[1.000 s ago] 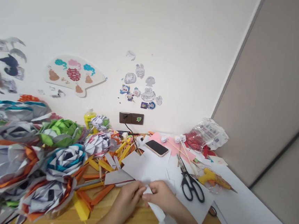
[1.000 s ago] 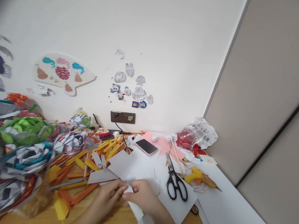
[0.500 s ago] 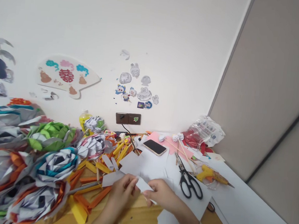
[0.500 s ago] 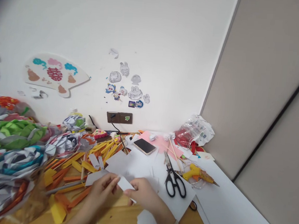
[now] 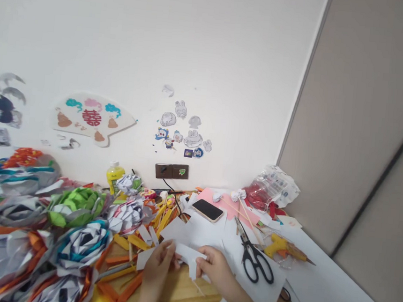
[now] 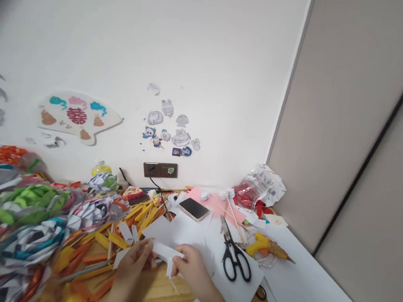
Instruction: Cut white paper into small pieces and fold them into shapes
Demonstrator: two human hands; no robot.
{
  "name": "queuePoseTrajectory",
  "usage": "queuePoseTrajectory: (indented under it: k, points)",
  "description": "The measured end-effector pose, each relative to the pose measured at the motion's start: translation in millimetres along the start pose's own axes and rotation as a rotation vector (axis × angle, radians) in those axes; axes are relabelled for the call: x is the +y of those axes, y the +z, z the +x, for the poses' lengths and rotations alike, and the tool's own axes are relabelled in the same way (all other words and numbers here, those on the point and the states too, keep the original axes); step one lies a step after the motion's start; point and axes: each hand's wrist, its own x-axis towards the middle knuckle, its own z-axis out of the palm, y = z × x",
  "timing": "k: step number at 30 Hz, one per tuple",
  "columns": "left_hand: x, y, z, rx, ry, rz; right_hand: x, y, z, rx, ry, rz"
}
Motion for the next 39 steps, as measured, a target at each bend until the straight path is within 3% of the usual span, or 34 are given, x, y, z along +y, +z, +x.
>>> queuePoseTrajectory:
  k: [3,6,11,15,19,24,28,33,39]
  points:
    - [3,14.1,5,0.022,-0.124,-0.068,-12,2,11,0.176,-0.061,-0.127]
    - [29,34.0,9,-0.165,-0.034,0.047,-38,3,24,0.27,-0.14,-0.272]
    - [91,57.9,17,-0.212,0.131,0.169,-89,5,38,0.304,-0.277,-0.632]
    - [117,59.4,29,-0.229,0.193,0.249,-116,-2,39,0.222,-0.263,-0.684]
    - [121,55.7,46,-0.245,0.272,0.272,-139,-19,38,0.039,-0.277,-0.685]
    - [123,54.3,62,-0.274,0.215,0.275,-156,-39,42,-0.011,-0.167,-0.587]
    - [133,54.7,65,-0.39,0.138,0.189,-151,-50,51,-0.037,-0.356,-0.604]
    - [140,51.6,64,-0.419,0.073,0.126,-146,-61,59,-0.086,-0.642,-0.631]
    - [142,53.6,56,-0.488,0.057,0.161,-149,-72,54,-0.089,-0.7,-0.669]
